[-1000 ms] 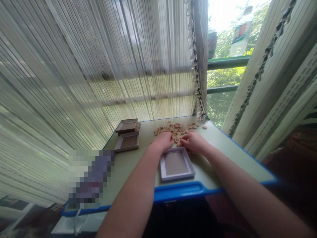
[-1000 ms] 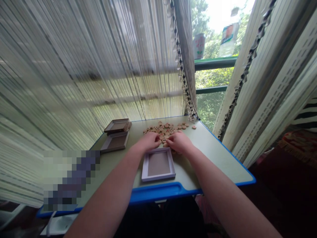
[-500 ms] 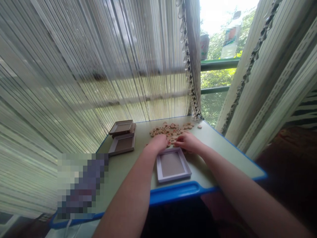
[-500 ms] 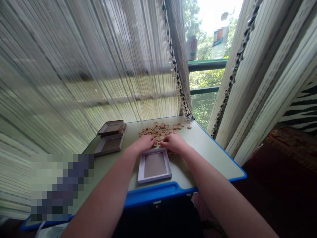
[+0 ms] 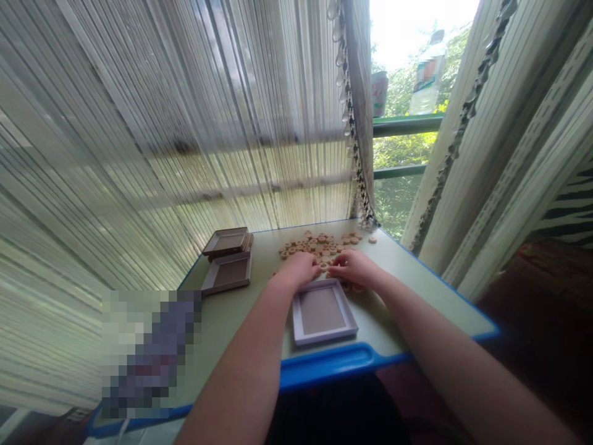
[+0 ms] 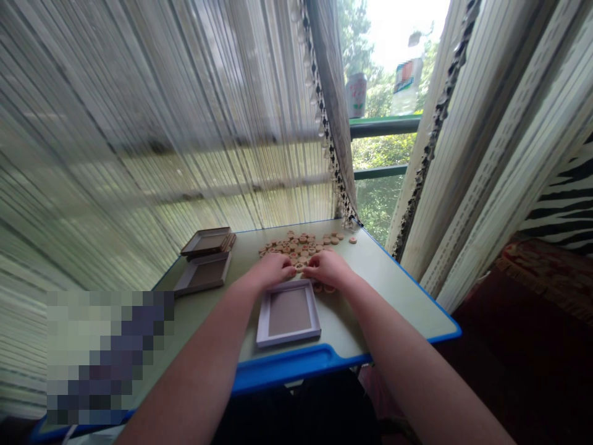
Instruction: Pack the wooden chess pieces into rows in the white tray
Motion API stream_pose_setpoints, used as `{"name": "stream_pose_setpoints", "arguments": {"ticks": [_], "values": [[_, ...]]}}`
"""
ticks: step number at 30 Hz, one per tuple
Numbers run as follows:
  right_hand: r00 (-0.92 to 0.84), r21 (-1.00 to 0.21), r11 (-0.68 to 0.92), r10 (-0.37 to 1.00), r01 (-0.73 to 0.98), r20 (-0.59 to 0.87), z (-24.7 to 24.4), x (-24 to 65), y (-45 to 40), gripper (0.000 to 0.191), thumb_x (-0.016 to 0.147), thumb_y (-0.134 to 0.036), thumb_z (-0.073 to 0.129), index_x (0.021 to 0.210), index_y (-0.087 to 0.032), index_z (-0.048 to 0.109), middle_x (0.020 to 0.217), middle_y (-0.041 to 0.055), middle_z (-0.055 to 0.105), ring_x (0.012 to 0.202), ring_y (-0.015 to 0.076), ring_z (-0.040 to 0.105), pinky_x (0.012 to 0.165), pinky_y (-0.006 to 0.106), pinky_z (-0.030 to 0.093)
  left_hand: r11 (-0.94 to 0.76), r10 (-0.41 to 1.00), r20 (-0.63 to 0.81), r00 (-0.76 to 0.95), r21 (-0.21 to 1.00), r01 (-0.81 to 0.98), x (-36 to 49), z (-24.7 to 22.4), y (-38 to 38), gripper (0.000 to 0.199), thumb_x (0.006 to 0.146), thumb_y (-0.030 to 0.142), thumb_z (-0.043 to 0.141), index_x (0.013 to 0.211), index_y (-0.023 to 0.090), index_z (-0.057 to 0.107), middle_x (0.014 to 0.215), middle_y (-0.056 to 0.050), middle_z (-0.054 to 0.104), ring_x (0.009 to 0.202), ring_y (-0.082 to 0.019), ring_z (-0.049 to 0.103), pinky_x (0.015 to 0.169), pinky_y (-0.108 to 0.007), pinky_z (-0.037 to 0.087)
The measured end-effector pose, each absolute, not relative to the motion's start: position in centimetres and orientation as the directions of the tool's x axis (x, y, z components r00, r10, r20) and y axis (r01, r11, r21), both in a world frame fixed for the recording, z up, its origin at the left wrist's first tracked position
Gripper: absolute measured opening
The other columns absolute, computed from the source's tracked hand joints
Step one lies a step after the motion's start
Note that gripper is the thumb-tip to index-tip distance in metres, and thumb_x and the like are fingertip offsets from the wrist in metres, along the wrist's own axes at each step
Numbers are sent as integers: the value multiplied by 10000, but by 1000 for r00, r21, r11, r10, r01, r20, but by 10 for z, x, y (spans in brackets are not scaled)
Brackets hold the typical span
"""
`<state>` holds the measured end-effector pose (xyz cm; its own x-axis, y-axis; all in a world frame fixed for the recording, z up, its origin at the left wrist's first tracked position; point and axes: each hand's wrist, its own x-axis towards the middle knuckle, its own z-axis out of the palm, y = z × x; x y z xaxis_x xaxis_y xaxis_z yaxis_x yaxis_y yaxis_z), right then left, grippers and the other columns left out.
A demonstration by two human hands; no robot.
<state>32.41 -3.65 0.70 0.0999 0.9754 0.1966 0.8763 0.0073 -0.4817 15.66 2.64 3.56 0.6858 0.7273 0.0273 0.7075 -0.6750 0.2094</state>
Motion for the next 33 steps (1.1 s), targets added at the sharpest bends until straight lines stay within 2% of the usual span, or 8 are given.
{"name": "stream_pose_setpoints", "arguments": {"ticks": [2,5,14,20,26,33], "values": [[85,-454,34,967,890,238,8,324,-37,299,694,-471,599,738,-197,711,717,44,667,662,157,564,554,235,385,-677,718,-3,696,231,699,157,35,26,283,795,385,461,776,196,670,777,-42,667,693,-158,587,605,-233,415],[72,-455,32,975,890,209,8,323,-37,293,676,-468,611,741,-201,712,731,41,663,644,150,555,548,234,383,-673,720,-18,694,224,705,158,34,25,297,808,346,439,760,175,677,779,-58,671,683,-159,590,611,-236,424],[67,-470,27,981,882,183,10,323,-42,312,664,-466,615,755,-187,721,739,47,655,680,160,569,568,233,410,-657,745,9,667,178,732,160,34,24,253,789,320,470,833,189,682,883,-75,676,816,-186,607,718,-259,453],[98,-584,-50,994,810,51,9,323,-42,346,666,-480,616,808,-180,712,646,25,649,496,123,541,448,220,388,-614,786,43,617,178,769,158,39,20,235,786,300,473,863,204,674,931,-77,674,841,-201,611,723,-282,467],[82,-568,-2,990,823,115,9,325,-37,330,630,-467,656,767,-173,720,709,39,670,629,156,581,536,228,425,-608,791,40,611,174,775,157,42,17,223,787,299,488,869,201,670,952,-83,669,871,-207,610,737,-277,470],[87,-550,-3,988,835,127,10,326,-39,336,638,-468,652,797,-183,729,752,38,679,662,159,585,570,233,429,-596,798,31,602,191,780,157,40,20,226,776,214,478,891,210,672,965,-81,668,907,-206,608,772,-279,460]]}}
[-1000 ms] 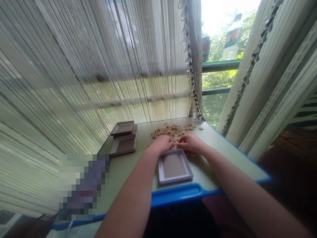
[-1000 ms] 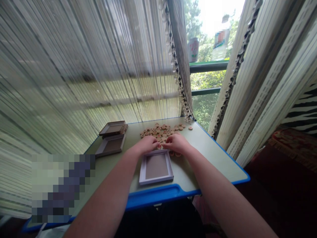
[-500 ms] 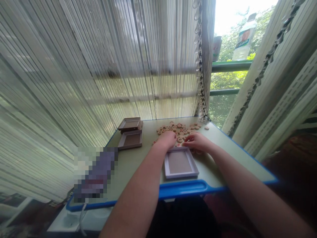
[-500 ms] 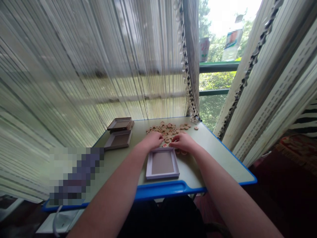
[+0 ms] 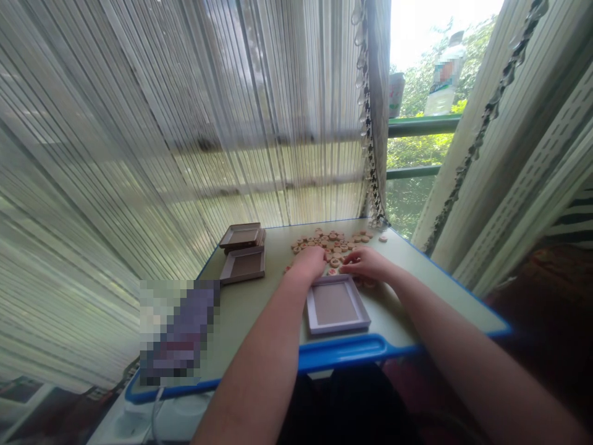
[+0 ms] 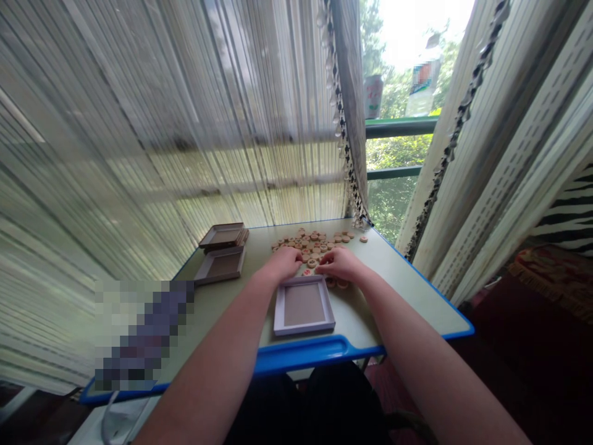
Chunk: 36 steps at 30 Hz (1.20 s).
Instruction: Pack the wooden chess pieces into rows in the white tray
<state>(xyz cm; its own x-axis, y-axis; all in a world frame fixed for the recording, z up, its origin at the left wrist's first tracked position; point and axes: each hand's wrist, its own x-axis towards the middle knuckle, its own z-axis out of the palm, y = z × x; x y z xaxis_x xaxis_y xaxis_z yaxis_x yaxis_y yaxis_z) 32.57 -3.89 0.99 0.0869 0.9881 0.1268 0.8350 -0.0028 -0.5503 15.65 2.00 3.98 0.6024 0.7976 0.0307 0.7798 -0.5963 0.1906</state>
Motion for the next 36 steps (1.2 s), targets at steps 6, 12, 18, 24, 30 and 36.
{"name": "stream_pose_setpoints", "arguments": {"ticks": [6,12,18,24,30,36], "values": [[88,-531,-8,988,847,126,11,325,-39,328,643,-468,650,795,-188,730,756,41,675,680,166,582,584,238,425,-588,804,26,594,190,786,159,40,21,239,765,193,492,909,230,680,989,-58,671,909,-188,602,782,-259,453],[84,-475,10,981,880,176,11,324,-38,336,639,-492,647,787,-200,726,808,52,644,767,188,566,657,259,425,-591,802,30,596,182,786,160,38,21,234,775,201,495,919,230,677,996,-60,666,914,-189,601,792,-263,452],[84,-455,19,976,890,203,9,325,-37,340,638,-499,652,800,-208,723,823,58,631,871,223,536,736,288,415,-586,805,19,593,186,789,160,39,20,243,765,190,508,933,230,678,1006,-68,665,924,-182,596,800,-254,446],[78,-477,29,976,878,205,10,322,-38,324,638,-482,658,798,-206,711,836,52,625,896,222,524,757,287,411,-594,800,22,599,171,786,160,39,18,239,758,187,502,916,237,673,1014,-64,664,923,-205,601,790,-289,455],[65,-511,58,973,858,220,8,323,-38,287,632,-436,674,780,-190,674,811,35,623,808,190,529,708,272,411,-602,794,34,607,176,779,160,38,17,247,759,185,494,928,232,669,1024,-63,663,923,-206,601,792,-290,458],[3,-454,167,936,876,351,5,321,-37,73,658,-214,638,726,-190,626,776,13,621,771,163,521,691,254,404,-604,794,31,608,161,781,160,37,18,257,751,182,507,933,250,675,1030,-52,663,930,-196,603,797,-275,460]]}}
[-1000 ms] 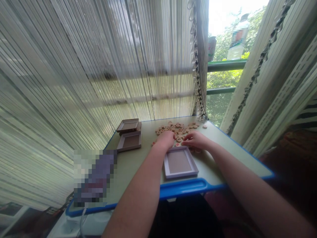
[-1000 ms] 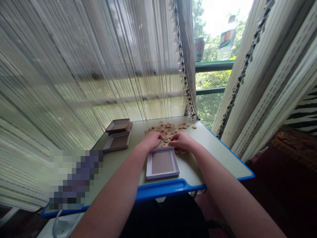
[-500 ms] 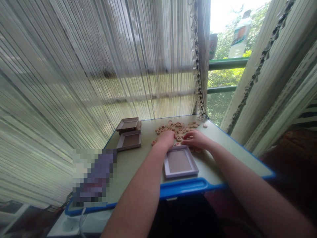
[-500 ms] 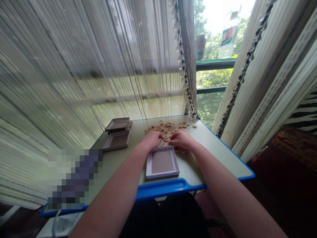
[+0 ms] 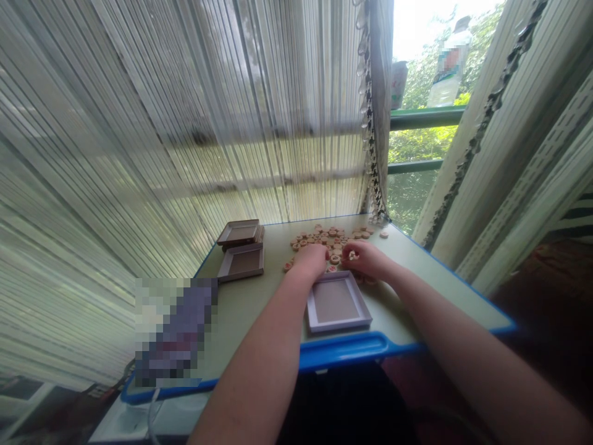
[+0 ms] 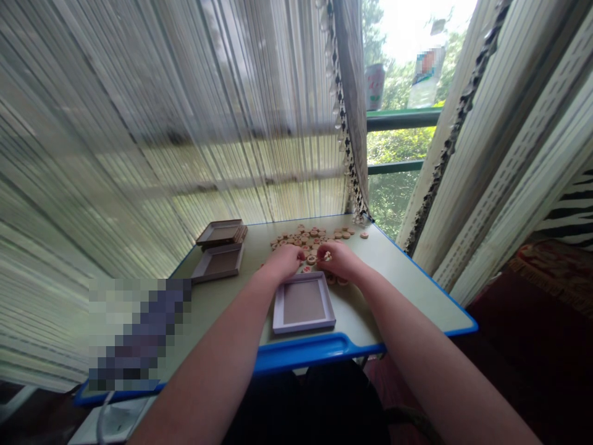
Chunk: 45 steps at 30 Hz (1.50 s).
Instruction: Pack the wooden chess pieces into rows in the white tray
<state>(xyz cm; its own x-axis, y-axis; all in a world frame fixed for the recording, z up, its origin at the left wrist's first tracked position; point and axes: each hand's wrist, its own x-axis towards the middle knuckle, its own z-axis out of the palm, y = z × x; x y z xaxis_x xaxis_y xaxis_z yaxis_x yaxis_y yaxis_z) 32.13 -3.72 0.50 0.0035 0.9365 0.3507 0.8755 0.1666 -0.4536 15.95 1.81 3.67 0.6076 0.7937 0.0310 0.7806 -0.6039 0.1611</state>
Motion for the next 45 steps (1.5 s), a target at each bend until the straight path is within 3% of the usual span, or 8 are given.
{"name": "stream_pose_setpoints", "arguments": {"ticks": [8,13,18,22,33,40,45], "values": [[-27,-426,179,940,887,340,7,320,-39,149,647,-142,615,749,-222,690,770,13,652,835,190,537,740,279,416,-588,806,50,590,179,789,163,35,21,269,767,198,491,940,270,684,1026,-42,667,947,-196,600,831,-291,457],[-156,-443,291,936,848,316,9,322,-40,95,703,-251,619,725,-226,708,802,15,670,832,184,559,793,291,411,-595,804,141,578,204,777,164,29,27,343,792,186,461,1060,277,655,1130,-49,627,1031,-194,566,888,-289,433],[-42,-467,237,919,852,391,6,323,-34,178,757,-266,563,826,-211,717,861,38,672,853,189,553,790,297,411,-635,772,132,621,157,756,164,27,29,330,776,146,476,997,278,683,1067,-51,645,1019,-201,558,882,-295,432],[-18,-362,216,878,907,478,-1,325,-24,237,805,-265,506,913,-225,713,1020,38,665,936,212,519,871,349,359,-649,761,123,637,125,751,164,29,26,270,777,200,504,950,267,700,1019,-61,653,976,-209,571,855,-306,448],[2,-296,126,917,947,399,2,323,-27,177,743,-329,567,714,-213,697,831,34,679,838,226,487,811,351,381,-629,778,158,609,187,755,165,27,29,196,777,273,522,852,240,700,947,-44,676,943,-201,579,835,-304,451],[112,-418,10,958,908,264,2,320,-27,169,716,-314,582,811,-241,702,799,31,675,973,248,485,815,327,395,-641,768,133,627,169,749,164,31,23,156,745,298,563,833,244,680,893,-28,682,924,-203,574,795,-295,456],[136,-437,-1,951,900,277,-1,323,-25,219,721,-360,587,860,-239,703,870,29,689,981,250,501,815,326,400,-631,776,118,620,179,755,163,30,23,170,759,322,553,865,243,660,910,-26,673,896,-191,581,772,-274,455]]}}
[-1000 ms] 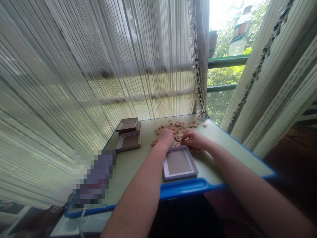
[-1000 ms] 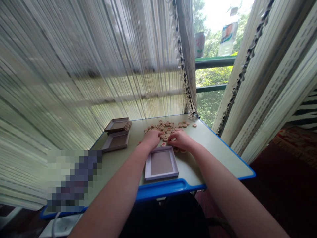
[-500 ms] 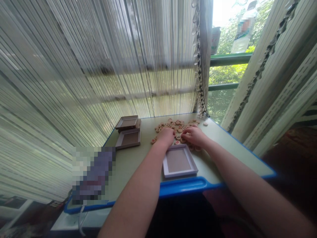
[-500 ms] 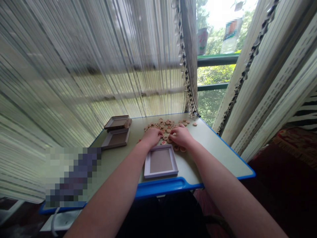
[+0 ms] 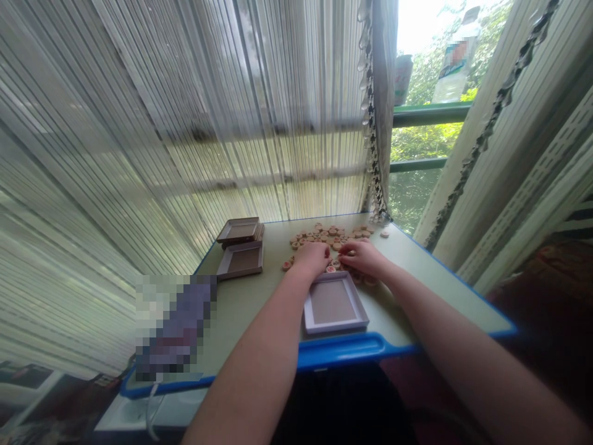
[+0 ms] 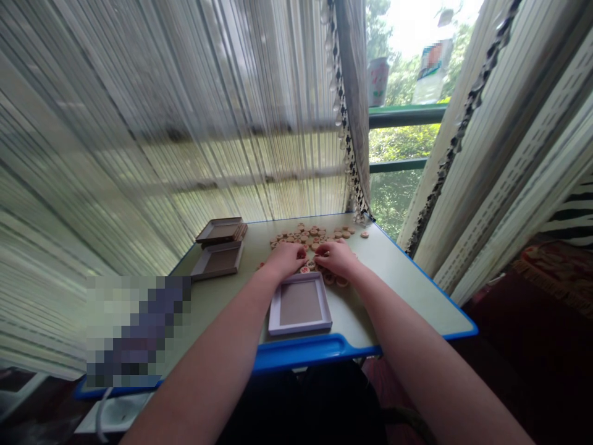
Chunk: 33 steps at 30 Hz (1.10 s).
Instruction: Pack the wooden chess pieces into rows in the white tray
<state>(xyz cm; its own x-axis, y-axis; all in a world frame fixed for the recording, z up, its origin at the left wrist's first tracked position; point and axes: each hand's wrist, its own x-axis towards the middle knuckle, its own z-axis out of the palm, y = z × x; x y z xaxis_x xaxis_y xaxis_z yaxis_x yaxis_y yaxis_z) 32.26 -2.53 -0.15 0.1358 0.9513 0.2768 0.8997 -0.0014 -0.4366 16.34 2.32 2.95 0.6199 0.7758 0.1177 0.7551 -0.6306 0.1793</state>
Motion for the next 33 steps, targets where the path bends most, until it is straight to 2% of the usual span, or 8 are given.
{"name": "stream_pose_setpoints", "arguments": {"ticks": [7,13,17,25,29,33], "values": [[66,-352,50,949,934,310,-7,326,-19,223,739,-405,561,750,-237,707,761,31,691,831,218,568,823,345,384,-641,767,124,629,127,757,163,30,21,184,782,348,528,848,233,656,889,-41,670,862,-191,592,744,-274,462],[156,-412,-7,931,911,329,-4,322,-22,206,698,-389,597,770,-225,699,795,53,685,918,259,529,766,336,408,-635,772,102,627,107,765,165,33,19,185,783,339,527,850,239,667,880,-43,674,860,-192,594,758,-283,462],[180,-455,-2,920,891,348,-2,319,-24,184,705,-360,588,775,-218,681,821,43,680,903,244,522,747,323,417,-633,774,94,626,107,767,165,34,19,188,774,336,540,877,248,671,908,-42,675,889,-195,590,788,-290,455],[57,-358,103,910,928,410,2,318,-28,164,702,-202,572,812,-224,692,849,31,681,847,211,522,786,320,410,-617,787,83,611,108,779,165,37,16,241,798,394,506,868,245,683,879,-49,678,863,-201,599,779,-298,455],[-25,-328,161,924,931,382,1,320,-30,157,700,-177,562,743,-234,702,828,19,684,850,199,520,808,306,394,-617,787,99,609,104,780,165,35,17,276,807,415,481,870,243,688,890,-57,678,873,-210,595,786,-313,453],[-18,-336,160,921,928,390,1,322,-31,164,730,-200,543,751,-226,703,814,24,681,855,201,520,793,298,390,-624,781,112,614,104,775,165,34,18,266,808,402,485,872,238,684,894,-62,677,881,-212,593,804,-318,446]]}}
